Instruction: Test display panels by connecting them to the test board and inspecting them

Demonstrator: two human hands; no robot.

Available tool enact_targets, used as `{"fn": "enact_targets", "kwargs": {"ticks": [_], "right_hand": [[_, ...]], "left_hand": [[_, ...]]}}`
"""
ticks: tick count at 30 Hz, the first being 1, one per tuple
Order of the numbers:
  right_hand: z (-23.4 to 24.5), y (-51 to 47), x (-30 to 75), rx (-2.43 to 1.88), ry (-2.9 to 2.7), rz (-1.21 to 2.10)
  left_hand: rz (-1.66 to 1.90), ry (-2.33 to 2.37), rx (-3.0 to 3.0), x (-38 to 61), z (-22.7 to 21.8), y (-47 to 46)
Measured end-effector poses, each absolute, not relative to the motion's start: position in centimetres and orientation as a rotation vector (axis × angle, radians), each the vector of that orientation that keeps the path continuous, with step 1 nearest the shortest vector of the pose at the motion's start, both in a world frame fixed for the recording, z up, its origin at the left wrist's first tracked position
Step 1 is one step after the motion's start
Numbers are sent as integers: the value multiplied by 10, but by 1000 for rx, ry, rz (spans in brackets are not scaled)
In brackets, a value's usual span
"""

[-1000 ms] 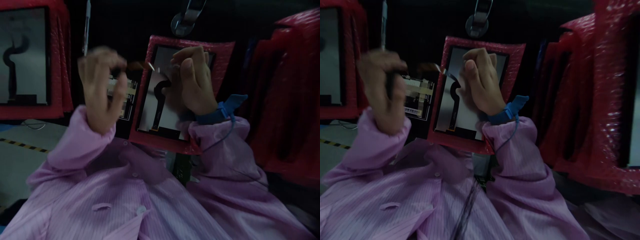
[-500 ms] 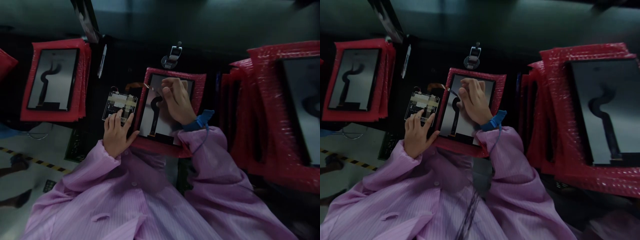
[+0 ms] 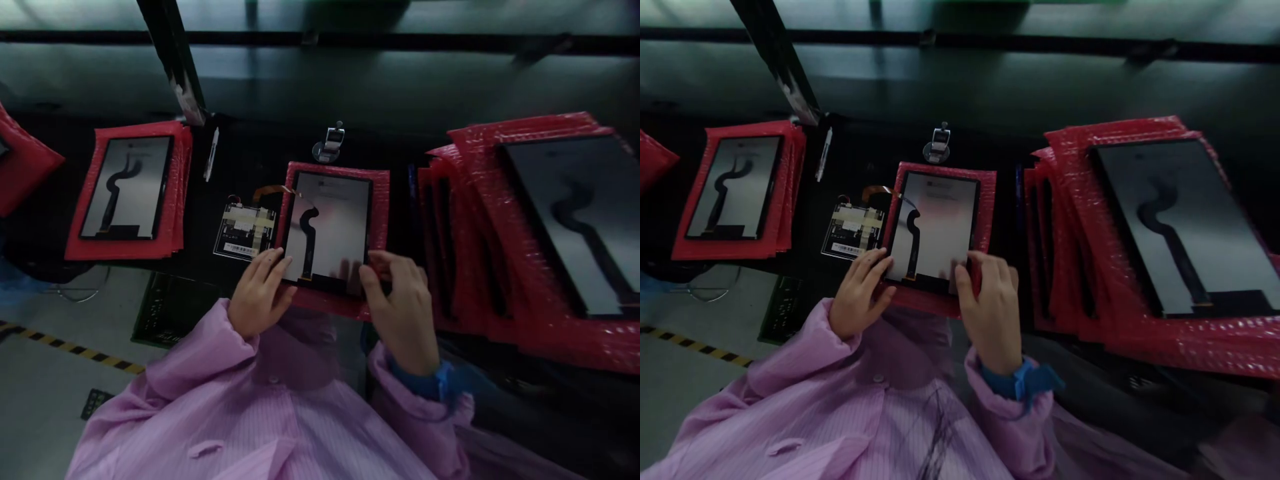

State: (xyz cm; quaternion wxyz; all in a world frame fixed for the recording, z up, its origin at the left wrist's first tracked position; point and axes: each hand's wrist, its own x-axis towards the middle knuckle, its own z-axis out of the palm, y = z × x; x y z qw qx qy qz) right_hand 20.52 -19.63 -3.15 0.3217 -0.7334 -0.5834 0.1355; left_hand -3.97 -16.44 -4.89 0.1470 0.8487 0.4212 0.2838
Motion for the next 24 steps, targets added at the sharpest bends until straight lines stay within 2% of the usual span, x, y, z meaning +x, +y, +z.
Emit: {"fn": "enact_targets", "kwargs": {"ticks": [4, 10, 17, 24], "right_hand": [[-51, -230, 185, -2026, -1466, 313], [-54, -221, 163, -2131, -1465, 220], [-12, -209, 167, -2050, -1181, 352], [24, -202, 162, -1829, -1216, 436]], "left_hand": [[770, 1233, 2417, -24, -49, -171], [842, 1236, 2433, -24, -44, -167], [680, 1221, 2328, -37, -27, -153], [521, 1213, 2095, -47, -11, -141]]}}
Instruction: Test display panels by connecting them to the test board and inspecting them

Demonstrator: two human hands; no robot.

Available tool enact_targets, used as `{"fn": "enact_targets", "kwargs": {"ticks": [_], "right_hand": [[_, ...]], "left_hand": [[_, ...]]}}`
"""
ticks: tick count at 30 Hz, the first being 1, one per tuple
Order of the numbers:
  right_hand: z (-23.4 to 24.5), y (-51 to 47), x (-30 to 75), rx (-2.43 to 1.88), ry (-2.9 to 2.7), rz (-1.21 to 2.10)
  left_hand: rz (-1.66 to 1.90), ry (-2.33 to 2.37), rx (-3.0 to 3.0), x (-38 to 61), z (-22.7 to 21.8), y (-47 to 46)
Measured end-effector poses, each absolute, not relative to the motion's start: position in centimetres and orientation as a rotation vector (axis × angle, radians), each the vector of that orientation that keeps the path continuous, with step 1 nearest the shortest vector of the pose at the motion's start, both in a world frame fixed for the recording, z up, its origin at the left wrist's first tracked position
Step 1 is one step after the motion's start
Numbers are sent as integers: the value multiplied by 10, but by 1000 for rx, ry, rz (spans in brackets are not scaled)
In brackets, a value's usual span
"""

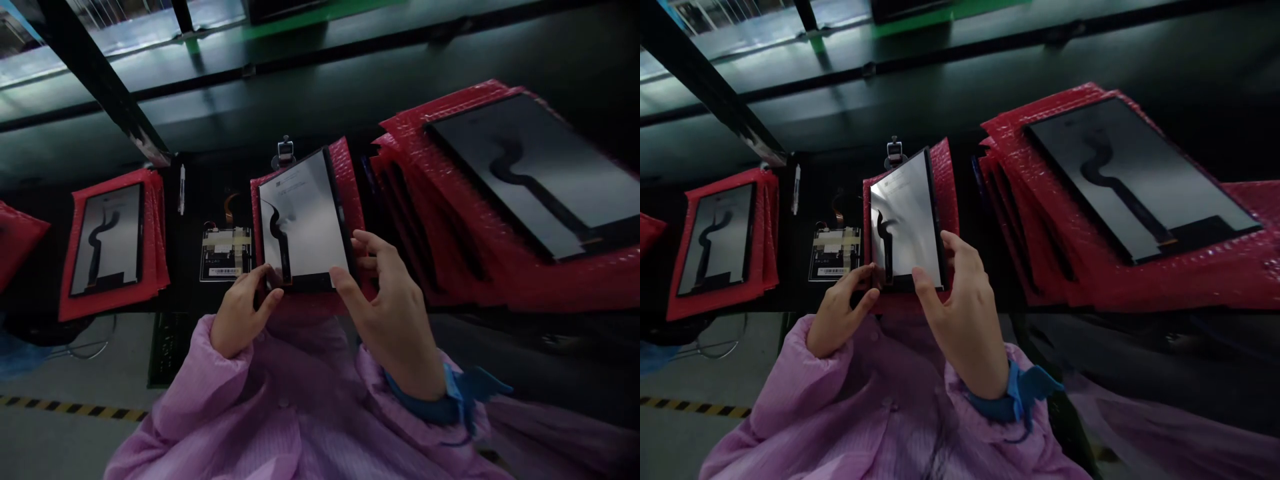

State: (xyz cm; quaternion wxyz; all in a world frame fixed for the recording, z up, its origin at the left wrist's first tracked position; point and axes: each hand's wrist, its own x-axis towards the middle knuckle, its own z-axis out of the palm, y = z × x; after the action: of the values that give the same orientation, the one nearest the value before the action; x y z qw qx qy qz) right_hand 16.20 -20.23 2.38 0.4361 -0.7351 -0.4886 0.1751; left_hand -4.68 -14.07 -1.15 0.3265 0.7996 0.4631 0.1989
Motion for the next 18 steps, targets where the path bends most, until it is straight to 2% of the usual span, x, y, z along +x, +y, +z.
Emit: {"fn": "enact_targets", "kwargs": {"ticks": [6, 10, 13, 18], "right_hand": [[50, -202, 130, -1790, -1304, 211], [62, -195, 97, -1462, -1469, 357], [44, -187, 83, -1215, -1485, 566], [-8, -175, 67, -1488, -1318, 738]], "left_hand": [[520, 1134, 1896, -58, 1, -128], [1002, 1099, 1509, -50, 14, -101], [1252, 956, 1205, -38, 21, -85], [1224, 990, 1015, -38, 19, -80]]}}
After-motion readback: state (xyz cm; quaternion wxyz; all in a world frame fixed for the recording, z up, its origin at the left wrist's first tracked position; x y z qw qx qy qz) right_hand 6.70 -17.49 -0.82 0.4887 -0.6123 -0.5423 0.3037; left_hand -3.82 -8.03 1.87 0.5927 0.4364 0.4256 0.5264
